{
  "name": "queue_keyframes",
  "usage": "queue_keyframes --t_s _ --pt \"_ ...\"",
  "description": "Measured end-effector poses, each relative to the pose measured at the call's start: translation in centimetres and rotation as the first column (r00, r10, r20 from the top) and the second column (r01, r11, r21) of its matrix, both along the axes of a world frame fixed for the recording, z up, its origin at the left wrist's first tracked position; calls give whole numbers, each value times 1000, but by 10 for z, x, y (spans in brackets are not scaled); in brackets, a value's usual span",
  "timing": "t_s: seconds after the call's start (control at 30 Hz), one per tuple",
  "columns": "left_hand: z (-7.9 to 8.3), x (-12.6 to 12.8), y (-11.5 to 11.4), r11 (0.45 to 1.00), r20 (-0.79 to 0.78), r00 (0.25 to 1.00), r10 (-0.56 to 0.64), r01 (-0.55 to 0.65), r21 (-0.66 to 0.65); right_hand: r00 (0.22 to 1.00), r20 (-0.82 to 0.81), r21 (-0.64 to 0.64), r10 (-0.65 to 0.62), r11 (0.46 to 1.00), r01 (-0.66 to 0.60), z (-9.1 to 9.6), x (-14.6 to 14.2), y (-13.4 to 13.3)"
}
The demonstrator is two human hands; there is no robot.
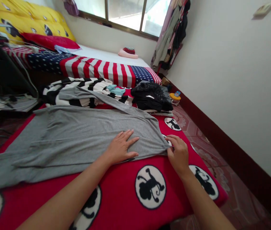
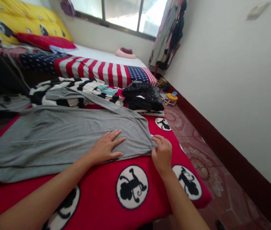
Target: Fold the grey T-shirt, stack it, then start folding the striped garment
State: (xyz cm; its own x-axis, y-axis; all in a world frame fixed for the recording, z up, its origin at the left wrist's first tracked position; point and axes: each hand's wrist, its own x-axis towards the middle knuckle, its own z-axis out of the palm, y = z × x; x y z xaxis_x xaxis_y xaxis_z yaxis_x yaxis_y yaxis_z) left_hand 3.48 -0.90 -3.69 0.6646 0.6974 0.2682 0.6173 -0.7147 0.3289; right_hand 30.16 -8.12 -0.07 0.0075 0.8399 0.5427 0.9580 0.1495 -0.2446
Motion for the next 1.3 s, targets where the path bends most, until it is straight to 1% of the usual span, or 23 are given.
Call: queue_keyframes --t_s 0.03,0.07,0.13,0.2,0.27,0.33,0.47,0.57,0.67,0.7,0.73,0.77,0.8,0.83,0.87,0.9,0.93,0.97,1.0,1.1,1.13,1.2,1.3 --pt "1 1 -2 1000 1 1000 9 -9 8 996 -13 -1 83 997 -83 0 -12 1" --pt "2 1 -4 1000 -1 1000 21 -21 13 984 -7 -38 180 983 -180 -2 -24 2" --pt "4 -1 -8 999 -17 998 52 -52 16 934 61 -173 351 926 -336 -12 -41 5" --pt "5 -10 -11 996 -44 995 88 -88 9 888 158 -284 433 881 -379 -27 -49 8" --pt "5 -28 -17 992 -74 989 125 -125 -1 865 225 -306 448 876 -374 -41 -47 12" --pt "7 -53 -26 984 -102 979 174 -176 -13 854 254 -293 453 878 -379 -50 -39 14" --pt "10 -115 -53 951 -153 941 301 -308 -25 843 271 -262 465 878 -400 -55 -26 14" --pt "11 -160 -78 925 -180 909 375 -379 17 840 280 -232 464 882 -410 -57 -22 14" --pt "14 -199 -106 918 -189 898 397 -387 89 834 275 -211 478 876 -433 -61 -20 16" --pt "15 -212 -114 912 -178 895 409 -394 116 832 269 -209 486 872 -442 -62 -19 17" --pt "17 -225 -121 894 -145 884 444 -425 144 830 263 -208 493 869 -450 -63 -18 18" --pt "18 -237 -126 855 -86 857 508 -490 170 830 254 -204 497 866 -457 -64 -18 19" --pt "19 -250 -128 793 -6 807 591 -579 188 831 245 -201 500 864 -461 -64 -17 20" --pt "20 -263 -127 710 79 732 677 -678 192 833 235 -197 501 864 -464 -65 -17 20" --pt "21 -276 -124 615 150 639 754 -768 181 837 225 -192 499 865 -464 -65 -16 20" --pt "21 -287 -119 527 193 552 811 -834 165 840 216 -188 498 865 -465 -65 -16 21" --pt "21 -298 -112 468 201 491 848 -871 152 841 208 -183 499 865 -468 -65 -16 21" --pt "20 -306 -104 447 174 468 866 -882 148 842 203 -179 500 865 -470 -66 -16 21" --pt "20 -313 -95 459 129 478 869 -875 150 841 203 -177 502 864 -472 -66 -16 21" --pt "22 -320 -71 570 5 578 816 -807 155 838 204 -178 507 861 -477 -65 -15 21" --pt "23 -319 -64 595 -12 601 799 -788 159 839 200 -179 506 861 -477 -65 -15 21" --pt "26 -315 -54 611 -14 619 785 -771 179 840 185 -183 510 858 -481 -64 -16 20" --pt "30 -306 -48 603 -5 618 786 -765 226 843 158 -186 515 854 -486 -62 -15 20"
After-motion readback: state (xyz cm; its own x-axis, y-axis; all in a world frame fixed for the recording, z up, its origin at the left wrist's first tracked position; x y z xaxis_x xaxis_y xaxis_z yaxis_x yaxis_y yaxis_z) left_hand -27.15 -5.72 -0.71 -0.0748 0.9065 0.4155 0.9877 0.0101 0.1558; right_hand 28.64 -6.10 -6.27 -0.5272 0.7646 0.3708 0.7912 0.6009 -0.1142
